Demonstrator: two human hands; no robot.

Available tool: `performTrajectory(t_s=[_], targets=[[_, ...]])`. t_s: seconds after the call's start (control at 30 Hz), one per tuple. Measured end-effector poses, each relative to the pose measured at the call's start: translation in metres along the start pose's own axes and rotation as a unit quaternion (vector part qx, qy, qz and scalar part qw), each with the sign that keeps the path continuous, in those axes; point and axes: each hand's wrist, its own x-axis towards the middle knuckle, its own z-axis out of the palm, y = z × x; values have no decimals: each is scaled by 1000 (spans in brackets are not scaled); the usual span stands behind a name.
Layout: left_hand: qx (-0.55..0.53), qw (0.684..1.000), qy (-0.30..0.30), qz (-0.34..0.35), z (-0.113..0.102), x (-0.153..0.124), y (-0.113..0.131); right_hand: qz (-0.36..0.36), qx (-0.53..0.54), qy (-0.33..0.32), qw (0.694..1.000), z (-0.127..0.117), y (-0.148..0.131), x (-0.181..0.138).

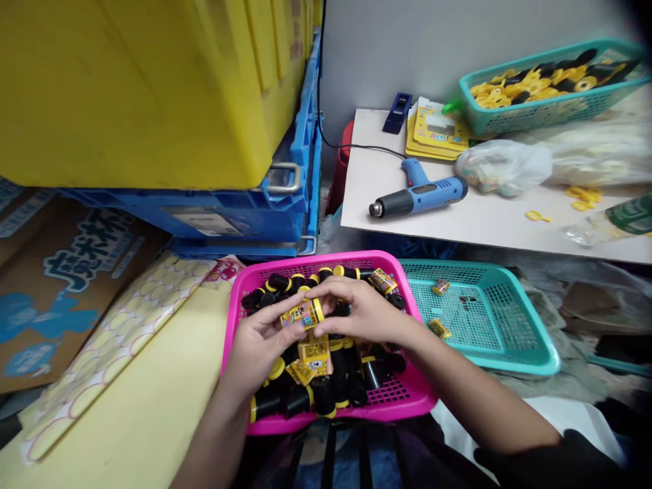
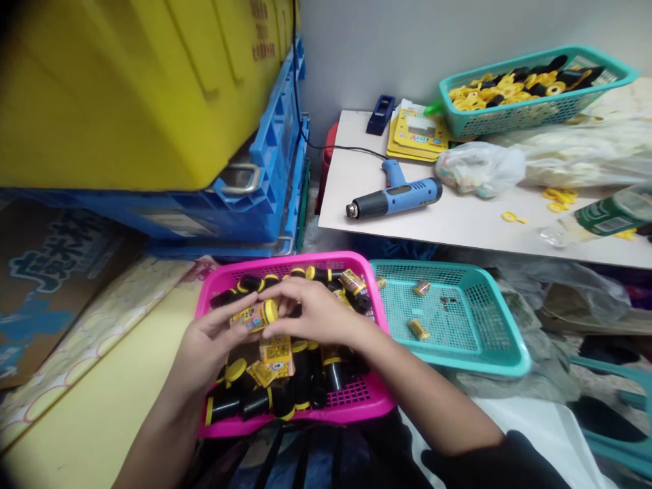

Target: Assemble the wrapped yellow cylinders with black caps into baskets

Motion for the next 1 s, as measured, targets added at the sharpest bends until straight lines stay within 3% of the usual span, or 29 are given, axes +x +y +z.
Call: performTrajectory(t_s=[0.1, 0.2, 0.27, 0.33, 0.5, 0.67, 0.77, 0.9, 1.0], targets=[[-54, 999, 3, 6, 5, -3, -4, 53, 162, 4, 985, 8, 3, -2], [-82, 997, -11, 7, 12, -5, -6, 135, 333, -37, 932, 18, 5, -3], [-96, 995, -15, 8, 15, -6, -6, 160, 399, -70, 900, 25, 6, -2], [-101, 995, -7, 16, 17, -6, -7, 160, 411, -67, 895, 30, 6, -2], [-95, 995, 1, 11, 13, -7, -12, 120, 310, -8, 943, 34, 5, -2], [-98, 995, -25, 13, 9, -9, -18, 99, 272, -26, 957, 35, 7, -3], [-83, 996, -19, 24, 11, -11, -18, 35, 144, 10, 989, 30, -1, -7], [-17, 998, -50, 37, 4, -14, -14, -59, -68, 28, 996, 2, -26, -32], [98, 993, 20, 57, -12, -11, -10, 37, -200, -4, 979, -31, -42, -56]])
